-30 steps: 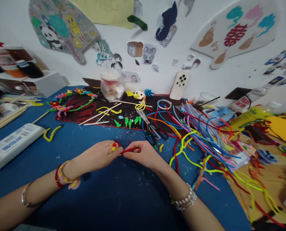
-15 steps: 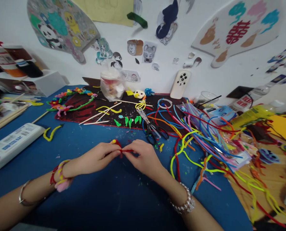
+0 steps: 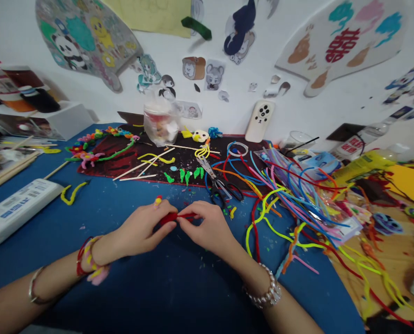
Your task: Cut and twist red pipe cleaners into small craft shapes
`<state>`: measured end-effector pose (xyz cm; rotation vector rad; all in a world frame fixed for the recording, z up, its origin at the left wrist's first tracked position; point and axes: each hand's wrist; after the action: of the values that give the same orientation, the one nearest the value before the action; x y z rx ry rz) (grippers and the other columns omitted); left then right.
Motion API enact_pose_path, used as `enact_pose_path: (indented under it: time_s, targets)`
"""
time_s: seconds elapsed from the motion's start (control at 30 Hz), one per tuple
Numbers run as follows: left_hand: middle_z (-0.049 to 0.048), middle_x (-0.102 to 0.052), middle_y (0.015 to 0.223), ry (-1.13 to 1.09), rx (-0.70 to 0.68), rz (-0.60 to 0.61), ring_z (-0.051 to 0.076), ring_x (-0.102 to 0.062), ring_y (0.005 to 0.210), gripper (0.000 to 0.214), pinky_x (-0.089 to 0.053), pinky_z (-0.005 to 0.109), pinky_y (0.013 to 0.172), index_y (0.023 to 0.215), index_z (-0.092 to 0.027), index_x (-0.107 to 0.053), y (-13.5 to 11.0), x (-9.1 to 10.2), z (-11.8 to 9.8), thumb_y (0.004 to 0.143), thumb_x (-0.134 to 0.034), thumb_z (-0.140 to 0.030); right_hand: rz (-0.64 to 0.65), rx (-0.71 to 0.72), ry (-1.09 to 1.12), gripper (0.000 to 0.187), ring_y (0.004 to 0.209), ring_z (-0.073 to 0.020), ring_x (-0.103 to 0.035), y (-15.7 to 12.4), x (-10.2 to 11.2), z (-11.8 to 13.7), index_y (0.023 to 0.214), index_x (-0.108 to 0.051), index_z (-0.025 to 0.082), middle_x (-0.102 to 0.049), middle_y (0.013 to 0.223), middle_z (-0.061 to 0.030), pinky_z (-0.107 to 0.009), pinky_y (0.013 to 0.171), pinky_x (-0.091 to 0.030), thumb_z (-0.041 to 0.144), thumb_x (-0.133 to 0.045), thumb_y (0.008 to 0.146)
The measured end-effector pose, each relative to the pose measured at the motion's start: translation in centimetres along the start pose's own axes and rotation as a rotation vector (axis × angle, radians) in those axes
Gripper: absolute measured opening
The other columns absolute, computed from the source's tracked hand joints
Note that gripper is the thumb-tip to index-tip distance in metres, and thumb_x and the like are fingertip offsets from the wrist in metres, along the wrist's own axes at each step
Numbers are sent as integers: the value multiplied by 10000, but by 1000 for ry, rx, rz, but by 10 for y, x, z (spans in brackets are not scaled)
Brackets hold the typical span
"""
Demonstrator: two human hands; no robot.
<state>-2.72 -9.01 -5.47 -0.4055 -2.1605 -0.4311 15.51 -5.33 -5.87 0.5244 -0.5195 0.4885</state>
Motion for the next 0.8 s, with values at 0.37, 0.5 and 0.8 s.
enact_pose_path:
  time_s: [0.37,0.5,0.8]
  targets:
    - [38,-569,698,392,-196,-144,146,-499,634,250,-385,269,594,870,-148,-573,-3,-6,10,901,-344,-243,56,-173,149,107,730,-142,-634,3,-1,-1,794,-679,193,-692,789,-15,-234,635,-496,181,-584,746]
    - [8,-542,644,-191,62,-40,115,-482,604,306,-377,249,602,752,-152,-565,-3,-4,0,904,-338,-291,3,-42,65,114,697,-121,-608,1,-1,0,802,-674,201,-665,746,-7,-205,592,-479,156,-580,755]
    - [-57,-344,477,-1263,443,336,75,-329,380,326,-294,208,406,693,-159,-491,5,-7,2,868,-332,-383,-165,240,-205,117,592,-137,-525,-3,-4,-2,800,-661,195,-614,623,-24,-268,582,-446,171,-547,791]
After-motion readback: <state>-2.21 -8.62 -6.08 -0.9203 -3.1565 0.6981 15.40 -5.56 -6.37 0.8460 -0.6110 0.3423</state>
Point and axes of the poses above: each hand's wrist, its own y-axis towards the middle knuckle, its own x-axis out of the back of the hand, z = x × y
